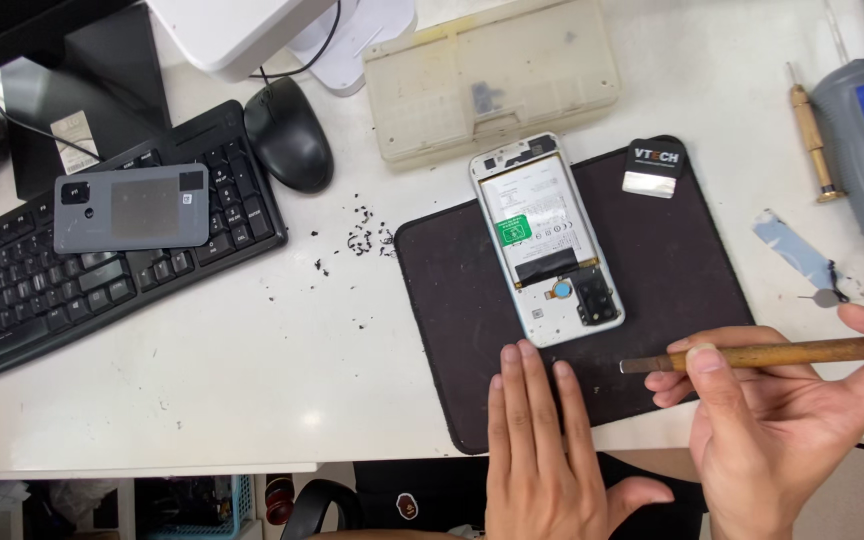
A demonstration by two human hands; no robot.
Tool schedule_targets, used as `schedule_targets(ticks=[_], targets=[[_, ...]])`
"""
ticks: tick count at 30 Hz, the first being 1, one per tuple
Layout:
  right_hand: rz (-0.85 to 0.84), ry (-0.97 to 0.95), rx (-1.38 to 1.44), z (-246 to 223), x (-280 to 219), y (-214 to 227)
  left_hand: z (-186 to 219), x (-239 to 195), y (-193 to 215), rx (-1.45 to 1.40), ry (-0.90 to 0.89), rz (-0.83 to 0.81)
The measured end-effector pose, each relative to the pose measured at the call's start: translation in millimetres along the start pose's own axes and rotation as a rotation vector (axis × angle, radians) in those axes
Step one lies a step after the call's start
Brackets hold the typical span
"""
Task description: The person uses a wooden pry tool and a screwdriver to remove screws and pry open the back of a smartphone. They manipulate internal components and place screws into a small container.
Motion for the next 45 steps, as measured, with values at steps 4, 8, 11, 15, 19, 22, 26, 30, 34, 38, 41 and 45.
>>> schedule_targets(ticks=[4, 8, 11, 15, 19, 22, 26, 30, 34, 38, 41, 45], targets=[[-0.012, -0.011, 0.096, 4.2, 0.4, 9.9, 13.4, 5.2, 0.7, -0.010, 0.014, 0.018], [0.001, 0.026, 0.190, 7.0, 2.1, 22.2, 27.1, 11.5, 8.9, -0.010, -0.261, -0.014], [0.024, -0.012, 0.374, 8.8, 1.8, 31.3, 9.1, 19.0, 10.7, -0.054, -0.511, -0.101], [0.027, 0.018, 0.290, 7.2, 4.8, 35.6, -42.0, 20.7, 26.5, -0.049, -0.439, -0.215], [0.038, 0.054, 0.090, 8.3, 4.0, 36.3, -116.2, -1.5, 70.6, -0.137, -0.031, -0.220], [0.033, 0.061, 0.058, 9.4, 3.1, 35.1, -155.6, -7.5, 86.7, 0.161, 0.100, -0.209], [0.041, 0.083, -0.060, 7.3, 0.4, 30.0, -128.3, -7.1, 80.7, -0.060, -0.161, -0.165], [0.036, 0.098, -0.118, 1.0, -0.9, 26.1, -87.4, -1.5, 50.4, -0.126, -0.322, -0.303], [0.043, 0.075, -0.118, -2.7, -0.2, 26.4, -131.9, 0.6, 72.4, 0.032, -0.043, -0.190], [0.027, 0.089, -0.200, -6.2, 2.0, 23.5, -127.6, 8.5, 84.7, 0.040, -0.124, -0.088], [-0.041, 0.124, -0.194, -8.0, 5.5, 22.6, -102.1, 31.8, 83.2, -0.171, -0.157, 0.034], [-0.114, 0.146, -0.273, -16.7, 22.9, 27.6, -80.0, 86.3, 67.5, -0.252, -0.079, 0.104]])
Point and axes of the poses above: each hand's wrist, its own x-axis towards the middle knuckle, its own y-axis out of the back of the hand, z = x × y, the point moved 3 cm from there along x, towards the middle knuckle, and after that the axes turned 5 degrees about -x, right-handed, at the moved point
